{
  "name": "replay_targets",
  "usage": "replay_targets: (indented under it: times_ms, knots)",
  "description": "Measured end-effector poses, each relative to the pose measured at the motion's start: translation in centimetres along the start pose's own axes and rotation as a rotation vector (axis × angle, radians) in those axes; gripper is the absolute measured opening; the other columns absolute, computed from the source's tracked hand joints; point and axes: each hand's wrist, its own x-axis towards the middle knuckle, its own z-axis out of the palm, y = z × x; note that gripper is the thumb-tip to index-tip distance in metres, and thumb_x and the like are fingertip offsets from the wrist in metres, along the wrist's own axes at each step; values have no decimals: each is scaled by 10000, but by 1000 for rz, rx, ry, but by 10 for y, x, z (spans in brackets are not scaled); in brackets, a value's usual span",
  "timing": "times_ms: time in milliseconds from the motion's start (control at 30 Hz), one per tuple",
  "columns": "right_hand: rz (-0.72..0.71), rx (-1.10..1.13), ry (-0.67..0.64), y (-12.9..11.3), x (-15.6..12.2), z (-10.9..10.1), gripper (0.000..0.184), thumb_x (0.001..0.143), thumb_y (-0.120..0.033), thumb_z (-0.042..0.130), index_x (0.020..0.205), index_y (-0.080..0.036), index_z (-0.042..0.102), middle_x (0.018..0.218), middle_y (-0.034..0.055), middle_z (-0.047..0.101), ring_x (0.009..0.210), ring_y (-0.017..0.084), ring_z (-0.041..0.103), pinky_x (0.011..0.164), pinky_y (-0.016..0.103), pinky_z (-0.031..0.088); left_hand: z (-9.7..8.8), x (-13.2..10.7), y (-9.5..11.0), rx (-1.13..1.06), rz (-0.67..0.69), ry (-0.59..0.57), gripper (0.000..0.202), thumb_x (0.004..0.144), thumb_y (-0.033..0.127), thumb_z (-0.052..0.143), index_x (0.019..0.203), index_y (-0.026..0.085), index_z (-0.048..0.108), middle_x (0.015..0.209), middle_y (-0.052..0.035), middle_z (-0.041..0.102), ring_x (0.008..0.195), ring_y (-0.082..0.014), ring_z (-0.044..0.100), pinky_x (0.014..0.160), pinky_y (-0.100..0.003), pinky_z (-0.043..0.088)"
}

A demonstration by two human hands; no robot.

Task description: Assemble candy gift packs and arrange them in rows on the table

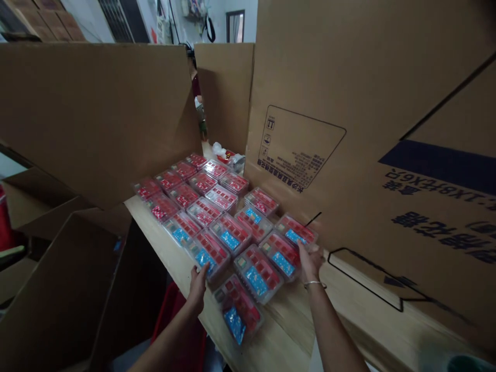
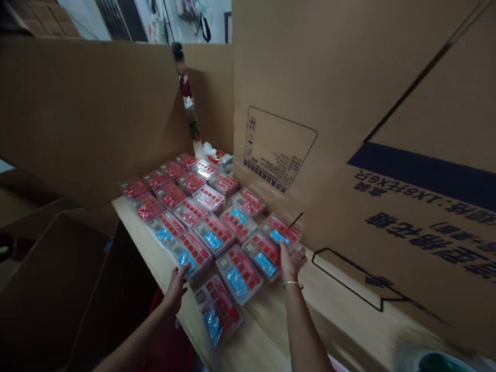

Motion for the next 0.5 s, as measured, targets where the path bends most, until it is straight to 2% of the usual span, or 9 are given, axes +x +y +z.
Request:
replay_targets:
  times_ms: [33,100,167,233,300,367,500]
  knots:
    - [-67,-67,2,-9,-9,2,853,669,-498,639,1356,-81,355,1368,266,420,1288,392,371,1012,570,367,1,0,-1,-9,7,-2,635,813,557,500,1326,210,363,1385,-144,477,1270,-294,470,1003,-436,412]
    - [-304,-244,-98,-29,-34,16,727,777,-473,548,1356,-65,382,1440,261,330,1344,367,296,1068,555,295,1,0,-4,-21,11,-3,621,825,540,491,1327,203,352,1384,-150,477,1250,-281,490,1002,-419,414]
    - [-622,-427,-318,-48,-65,42,587,869,-425,440,1327,-57,443,1454,242,328,1350,322,304,1091,510,278,1,0,-5,-26,5,3,613,829,534,489,1321,194,356,1375,-157,486,1230,-272,511,993,-403,424]
    - [-822,-568,-506,-62,-94,70,546,903,-382,418,1364,-89,427,1482,204,312,1382,300,253,1110,499,246,-1,1,-6,-24,7,21,605,821,543,499,1300,193,384,1350,-153,512,1210,-268,531,975,-392,441]
    - [-875,-701,-631,-69,-114,92,526,914,-356,426,1394,-141,407,1506,163,301,1406,301,200,1110,526,227,-2,3,-8,-11,9,32,612,806,553,517,1288,191,404,1319,-149,540,1198,-269,543,959,-388,454]
    - [-835,-796,-697,-70,-123,104,512,919,-346,431,1400,-174,404,1517,140,295,1409,303,193,1098,556,230,-3,6,-9,-2,5,28,638,798,562,527,1301,190,399,1310,-150,550,1193,-271,550,949,-385,461]
    - [-759,-842,-775,-78,-120,102,536,905,-386,467,1394,-176,403,1525,155,269,1401,303,215,1084,573,237,-4,5,-8,-21,1,34,680,791,544,553,1344,198,362,1318,-155,549,1174,-270,567,931,-373,475]
